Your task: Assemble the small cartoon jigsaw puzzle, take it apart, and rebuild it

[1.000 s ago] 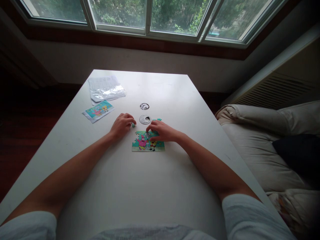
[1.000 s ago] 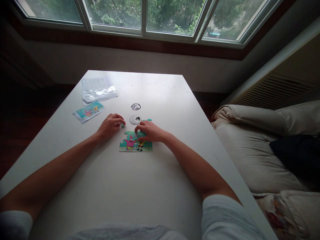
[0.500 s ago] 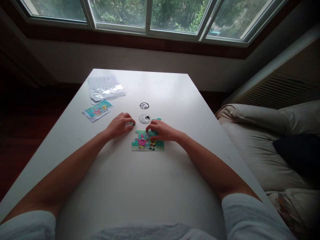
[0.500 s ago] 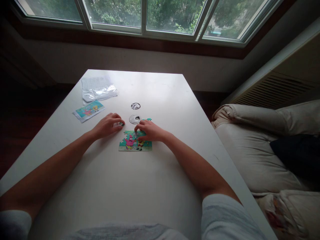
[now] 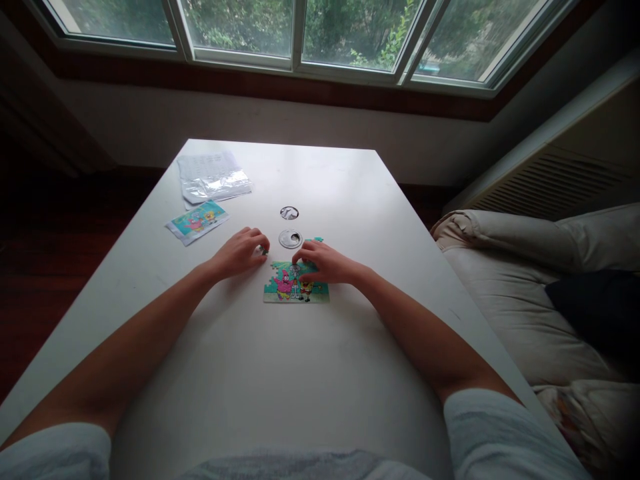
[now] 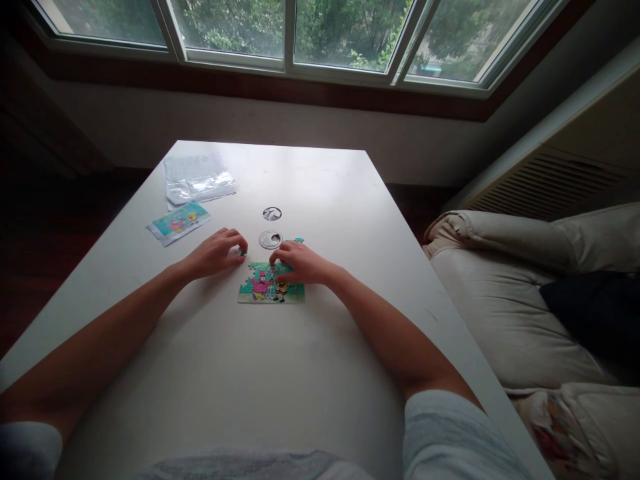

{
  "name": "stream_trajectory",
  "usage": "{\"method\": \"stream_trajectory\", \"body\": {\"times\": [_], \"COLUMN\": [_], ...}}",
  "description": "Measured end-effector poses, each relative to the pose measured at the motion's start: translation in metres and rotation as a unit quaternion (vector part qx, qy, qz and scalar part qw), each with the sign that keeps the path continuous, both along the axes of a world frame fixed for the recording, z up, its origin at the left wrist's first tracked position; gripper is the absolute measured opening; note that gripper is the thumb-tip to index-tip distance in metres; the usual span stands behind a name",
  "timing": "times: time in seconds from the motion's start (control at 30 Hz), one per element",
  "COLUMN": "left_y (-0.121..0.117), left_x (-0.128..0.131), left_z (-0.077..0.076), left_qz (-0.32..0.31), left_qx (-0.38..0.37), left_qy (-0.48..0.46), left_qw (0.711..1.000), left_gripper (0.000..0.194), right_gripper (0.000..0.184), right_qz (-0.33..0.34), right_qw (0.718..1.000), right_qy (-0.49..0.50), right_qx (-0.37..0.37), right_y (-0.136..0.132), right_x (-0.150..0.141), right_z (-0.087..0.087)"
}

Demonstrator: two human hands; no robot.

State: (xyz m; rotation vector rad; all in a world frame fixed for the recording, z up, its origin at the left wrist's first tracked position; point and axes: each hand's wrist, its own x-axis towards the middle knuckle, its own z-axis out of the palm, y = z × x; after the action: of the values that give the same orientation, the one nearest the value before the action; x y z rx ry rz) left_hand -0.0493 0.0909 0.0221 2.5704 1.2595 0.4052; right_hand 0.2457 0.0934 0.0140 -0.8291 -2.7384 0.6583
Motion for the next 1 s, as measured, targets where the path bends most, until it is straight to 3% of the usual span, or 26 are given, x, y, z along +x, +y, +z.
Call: {"method": "stream_trajectory", "body": {"times": [0.47,0.67,1.0], "left_y": [-0.012,-0.019,-0.022], "left_x": [0.013,0.023,0.027], "left_z": [0.013,0.010,0.013], "left_qz": [0.105,0.144,0.157], "left_qx": [-0.179,-0.143,-0.135], "left_qy": [-0.029,-0.017,0.008], "left_qw": [0.978,0.979,0.978], "left_gripper": [0.021,0.019,0.017], "right_gripper": [0.038,0.038,0.039], "right_qz": [-0.002,-0.004,-0.005], "right_qw": [1.000,1.000,1.000], "right_qy": [0.003,0.000,-0.005], "right_qx": [-0.002,-0.002,-0.003], "right_y": [-0.001,-0.001,0.000], "right_x": [0.001,0.002,0.001], "right_z": [0.000,0.000,0.000]}}
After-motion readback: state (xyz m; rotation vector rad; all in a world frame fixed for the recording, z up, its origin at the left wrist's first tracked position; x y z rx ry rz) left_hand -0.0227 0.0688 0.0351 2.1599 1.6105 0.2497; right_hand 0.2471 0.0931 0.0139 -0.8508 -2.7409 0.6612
